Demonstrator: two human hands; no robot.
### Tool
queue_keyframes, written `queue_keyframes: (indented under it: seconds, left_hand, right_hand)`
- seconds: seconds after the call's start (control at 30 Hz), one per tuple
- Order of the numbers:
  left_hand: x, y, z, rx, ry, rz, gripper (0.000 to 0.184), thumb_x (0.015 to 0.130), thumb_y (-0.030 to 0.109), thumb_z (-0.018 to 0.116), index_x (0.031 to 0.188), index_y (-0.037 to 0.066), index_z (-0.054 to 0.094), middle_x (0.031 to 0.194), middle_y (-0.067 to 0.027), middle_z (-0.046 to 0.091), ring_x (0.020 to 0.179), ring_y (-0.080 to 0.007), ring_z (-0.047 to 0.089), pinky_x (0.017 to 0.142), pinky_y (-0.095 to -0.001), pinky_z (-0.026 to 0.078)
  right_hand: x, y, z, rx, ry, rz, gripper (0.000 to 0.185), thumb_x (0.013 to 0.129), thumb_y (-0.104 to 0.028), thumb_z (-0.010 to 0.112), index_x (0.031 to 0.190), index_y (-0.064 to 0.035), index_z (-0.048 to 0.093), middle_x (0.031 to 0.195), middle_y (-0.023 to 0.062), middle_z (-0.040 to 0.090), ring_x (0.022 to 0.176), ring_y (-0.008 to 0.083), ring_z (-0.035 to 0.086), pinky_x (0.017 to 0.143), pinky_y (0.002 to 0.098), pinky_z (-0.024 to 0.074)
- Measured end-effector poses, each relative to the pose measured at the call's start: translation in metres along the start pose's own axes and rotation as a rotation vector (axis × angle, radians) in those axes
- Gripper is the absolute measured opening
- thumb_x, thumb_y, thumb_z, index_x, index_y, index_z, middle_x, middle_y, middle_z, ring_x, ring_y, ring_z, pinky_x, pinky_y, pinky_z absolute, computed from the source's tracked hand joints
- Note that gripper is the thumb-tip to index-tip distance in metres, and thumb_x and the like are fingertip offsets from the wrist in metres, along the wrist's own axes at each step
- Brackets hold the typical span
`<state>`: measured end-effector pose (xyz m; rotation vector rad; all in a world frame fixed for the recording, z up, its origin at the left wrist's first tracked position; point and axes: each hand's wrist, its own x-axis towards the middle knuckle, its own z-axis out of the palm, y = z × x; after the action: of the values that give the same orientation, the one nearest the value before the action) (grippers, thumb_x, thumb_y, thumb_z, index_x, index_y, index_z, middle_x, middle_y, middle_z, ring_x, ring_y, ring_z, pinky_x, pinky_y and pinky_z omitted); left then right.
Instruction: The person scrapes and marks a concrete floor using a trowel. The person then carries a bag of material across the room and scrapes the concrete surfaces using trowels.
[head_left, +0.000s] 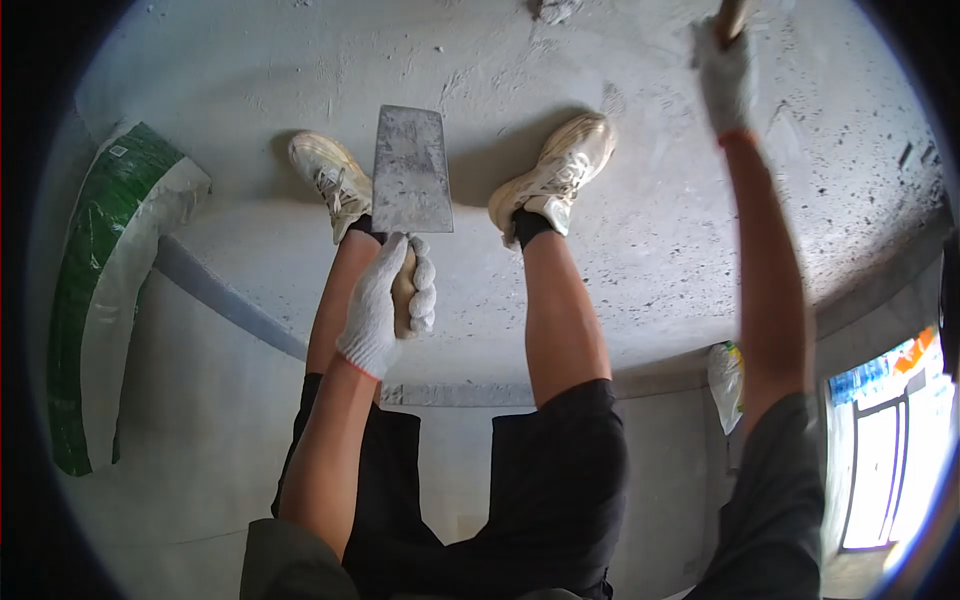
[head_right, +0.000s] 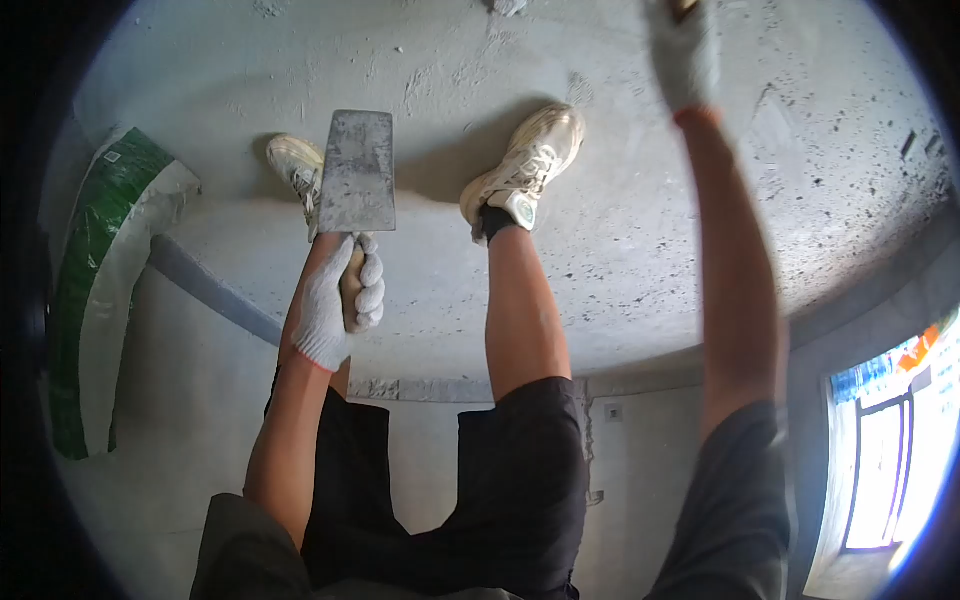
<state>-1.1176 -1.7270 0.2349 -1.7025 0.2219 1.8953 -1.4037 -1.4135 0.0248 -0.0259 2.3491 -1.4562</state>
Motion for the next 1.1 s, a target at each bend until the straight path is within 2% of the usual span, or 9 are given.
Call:
queue_keyframes:
  seconds: [0.03,0.13,0.2,0.3,0.37,0.5,0.8,0.97,1.1]
  left_hand:
    - [0.006,0.001,0.0,0.021,-0.027,0.0,0.025,0.101,0.04,0.045,0.101,0.016,0.05,0.074,-0.0001,0.053,0.049,-0.0116,0.05,0.04,-0.0266,0.04]
    - [0.01,0.013,0.035,0.129,-0.023,0.037,0.024,0.101,0.038,0.047,0.1,0.015,0.051,0.071,0.0,0.053,0.047,-0.0119,0.05,0.038,-0.0268,0.04]
    - [0.015,0.015,0.047,0.158,-0.062,0.075,0.024,0.101,0.037,0.048,0.099,0.013,0.051,0.071,0.0,0.053,0.046,-0.0116,0.049,0.039,-0.0262,0.038]
    - [0.021,0.021,0.053,0.115,-0.066,0.127,0.025,0.101,0.036,0.048,0.098,0.011,0.051,0.072,0.0,0.053,0.047,-0.0109,0.046,0.04,-0.0251,0.036]
    - [0.015,0.031,0.058,0.13,-0.004,0.126,0.026,0.101,0.036,0.048,0.099,0.011,0.051,0.072,-0.0001,0.053,0.048,-0.011,0.047,0.041,-0.0249,0.036]
    - [0.005,0.046,0.048,0.168,0.031,0.174,0.027,0.1,0.038,0.048,0.098,0.011,0.05,0.073,-0.0003,0.054,0.047,-0.0105,0.048,0.039,-0.0248,0.038]
    - [-0.006,0.053,0.027,0.224,-0.134,0.114,0.031,0.1,0.039,0.048,0.096,0.009,0.054,0.069,-0.0014,0.055,0.041,-0.0105,0.049,0.033,-0.0241,0.038]
    - [-0.038,0.057,0.002,0.27,-0.243,0.064,0.031,0.1,0.04,0.048,0.096,0.01,0.055,0.065,-0.0001,0.053,0.038,-0.0082,0.045,0.032,-0.0225,0.035]
    - [-0.057,0.054,-0.021,0.616,0.004,0.191,0.03,0.099,0.039,0.05,0.094,0.009,0.054,0.063,-0.0005,0.053,0.04,-0.0097,0.047,0.035,-0.0244,0.037]
  right_hand:
    - [-0.031,-0.029,0.002,-0.172,-0.049,0.116,0.027,0.092,-0.023,0.066,0.103,-0.0011,0.055,0.091,0.0037,0.058,0.089,0.0125,0.056,0.081,0.0301,0.049]
    - [-0.085,-0.12,0.037,0.196,-0.496,0.413,0.033,0.086,-0.014,0.071,0.114,-0.0026,0.058,0.105,0.0065,0.063,0.097,0.0145,0.059,0.089,0.0322,0.0504]
    - [-0.081,-0.152,0.06,0.362,-0.653,0.228,0.044,0.085,-0.018,0.07,0.122,0.0016,0.057,0.107,0.0094,0.066,0.095,0.0148,0.064,0.087,0.0297,0.0514]
    - [-0.049,-0.227,0.089,0.121,-0.709,0.398,0.02,0.089,-0.013,0.062,0.103,-0.0003,0.063,0.081,0.0048,0.062,0.074,0.0135,0.062,0.066,0.0281,0.0527]
    - [-0.017,-0.26,0.073,-0.17,-0.812,0.246,0.044,0.087,-0.028,0.063,0.125,-0.0074,0.054,0.107,0.0178,0.062,0.097,0.0231,0.063,0.088,0.036,0.048]
    - [-0.069,-0.259,0.073,-0.333,-0.349,-0.282,0.02,0.087,-0.009,0.062,0.107,-0.0022,0.064,0.083,0.0039,0.059,0.075,0.0132,0.062,0.066,0.0267,0.0528]
    - [-0.161,-0.298,0.077,-0.701,-0.557,0.0,0.034,0.084,-0.007,0.064,0.117,-0.0071,0.058,0.1,0.0154,0.06,0.08,0.0332,0.064,0.072,0.0397,0.0545]
    - [-0.162,-0.234,0.077,-0.695,-0.673,-0.321,0.026,0.085,-0.008,0.06,0.11,-0.0064,0.054,0.092,0.0165,0.062,0.088,0.0339,0.067,0.07,0.0409,0.0589]
    - [-0.09,-0.141,0.052,-1.052,-0.642,0.162,0.039,0.083,0.0,0.056,0.122,0.0016,0.049,0.102,0.023,0.061,0.075,0.0342,0.067,0.065,0.0388,0.0566]
